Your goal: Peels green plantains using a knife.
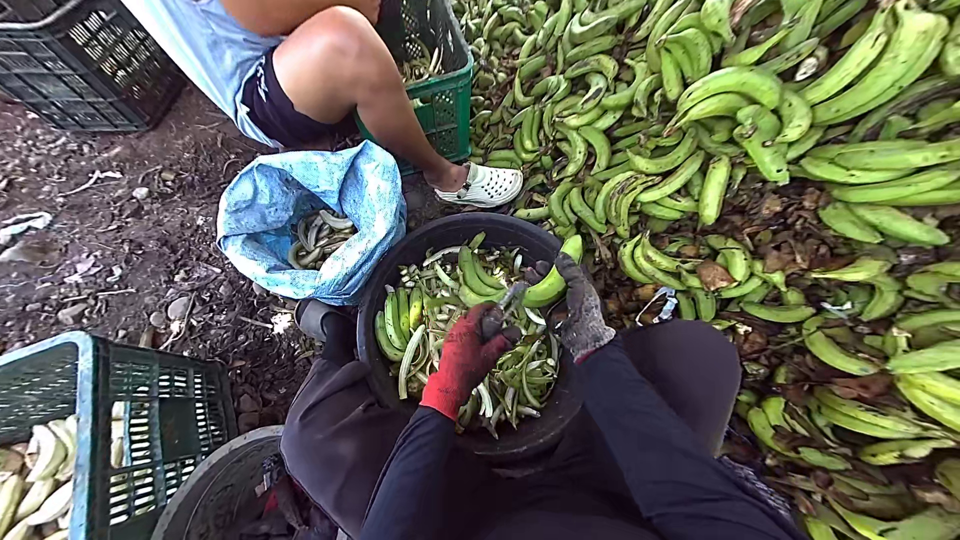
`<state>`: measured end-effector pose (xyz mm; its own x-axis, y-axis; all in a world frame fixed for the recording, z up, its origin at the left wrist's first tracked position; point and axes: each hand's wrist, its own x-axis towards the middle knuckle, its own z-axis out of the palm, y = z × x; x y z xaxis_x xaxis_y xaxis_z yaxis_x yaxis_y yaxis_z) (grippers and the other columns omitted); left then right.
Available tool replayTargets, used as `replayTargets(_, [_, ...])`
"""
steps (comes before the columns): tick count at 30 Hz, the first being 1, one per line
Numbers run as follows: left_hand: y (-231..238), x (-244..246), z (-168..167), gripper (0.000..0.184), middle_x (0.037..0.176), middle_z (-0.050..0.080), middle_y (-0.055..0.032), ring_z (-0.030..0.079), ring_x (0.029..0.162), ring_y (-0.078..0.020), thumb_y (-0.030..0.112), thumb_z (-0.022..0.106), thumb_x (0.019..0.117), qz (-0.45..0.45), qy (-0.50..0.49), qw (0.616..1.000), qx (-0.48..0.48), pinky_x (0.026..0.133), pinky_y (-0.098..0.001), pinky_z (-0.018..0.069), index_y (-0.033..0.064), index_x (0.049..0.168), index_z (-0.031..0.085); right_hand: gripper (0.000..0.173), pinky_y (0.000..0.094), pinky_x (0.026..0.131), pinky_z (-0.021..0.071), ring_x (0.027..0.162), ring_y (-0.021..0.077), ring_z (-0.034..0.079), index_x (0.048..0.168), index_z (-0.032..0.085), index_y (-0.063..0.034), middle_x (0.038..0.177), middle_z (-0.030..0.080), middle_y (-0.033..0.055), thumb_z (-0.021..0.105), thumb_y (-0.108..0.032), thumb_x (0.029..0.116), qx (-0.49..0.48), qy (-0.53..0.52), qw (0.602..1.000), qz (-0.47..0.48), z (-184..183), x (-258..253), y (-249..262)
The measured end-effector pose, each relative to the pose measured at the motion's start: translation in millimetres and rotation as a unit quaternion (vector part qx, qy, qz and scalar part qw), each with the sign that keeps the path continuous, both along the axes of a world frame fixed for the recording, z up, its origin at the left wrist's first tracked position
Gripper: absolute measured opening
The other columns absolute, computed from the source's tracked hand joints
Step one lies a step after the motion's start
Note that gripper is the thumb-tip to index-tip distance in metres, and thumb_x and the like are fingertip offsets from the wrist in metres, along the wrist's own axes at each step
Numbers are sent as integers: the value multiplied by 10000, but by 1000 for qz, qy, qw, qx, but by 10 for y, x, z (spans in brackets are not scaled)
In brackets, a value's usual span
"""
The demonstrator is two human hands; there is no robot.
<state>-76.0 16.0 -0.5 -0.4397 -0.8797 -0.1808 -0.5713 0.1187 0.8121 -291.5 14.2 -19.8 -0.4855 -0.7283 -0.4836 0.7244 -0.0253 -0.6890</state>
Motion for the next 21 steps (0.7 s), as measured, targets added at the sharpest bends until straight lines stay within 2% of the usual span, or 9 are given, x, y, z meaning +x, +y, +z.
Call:
replayTargets(2, [135,-46,-87,670,1211,686,-116,673,1082,-245,622,619,910,-36,-13,999,27,964,-516,550,183,1415,592,529,493,808,611,921,278,714,1392,495,-150,1072,698,128,651,-433,974,27,-18,999,-15,43,122,19])
replayTargets(5, [219,-94,-149,557,1253,679,-129,660,1146,-281,529,565,963,-69,-82,994,15,1000,-534,523,194,1406,607,497,415,689,619,754,207,693,1300,545,-131,947,683,87,627,-499,976,63,-2,998,-20,0,260,31])
replayTargets(8, [240,-137,-208,515,1214,694,-108,674,1118,-267,517,594,950,-71,-119,990,5,983,-521,536,173,1328,654,521,416,712,609,782,207,681,1335,530,-125,988,668,90,615,-502,985,76,2,997,-11,-49,330,79])
replayTargets(11, [247,-134,-232,516,1202,698,-102,674,1114,-262,531,598,948,-80,-130,988,17,985,-516,534,169,1309,663,465,398,704,610,758,191,676,1277,538,-114,935,658,77,582,-489,1006,71,-23,997,-2,-93,356,121])
replayTargets(14, [242,-125,-255,519,1193,701,-111,674,1115,-269,524,623,933,-92,-130,987,8,989,-517,532,159,1299,669,438,371,702,602,759,174,670,1268,547,-124,933,658,65,568,-481,1015,61,-38,997,18,-152,339,150])
replayTargets(18, [207,-88,-308,510,1165,705,-107,677,1096,-270,535,648,907,-124,-132,983,-13,971,-519,535,165,1257,688,423,354,640,587,685,157,636,1132,569,-112,829,621,51,540,-518,1015,68,-62,994,52,-250,316,176])
replayTargets(21, [198,-76,-340,545,1177,699,-116,672,1103,-286,567,655,891,-144,-146,978,-22,971,-524,531,174,1267,687,409,343,622,583,669,149,627,1114,561,-121,816,611,40,503,-518,1030,72,-68,992,80,-258,309,228])
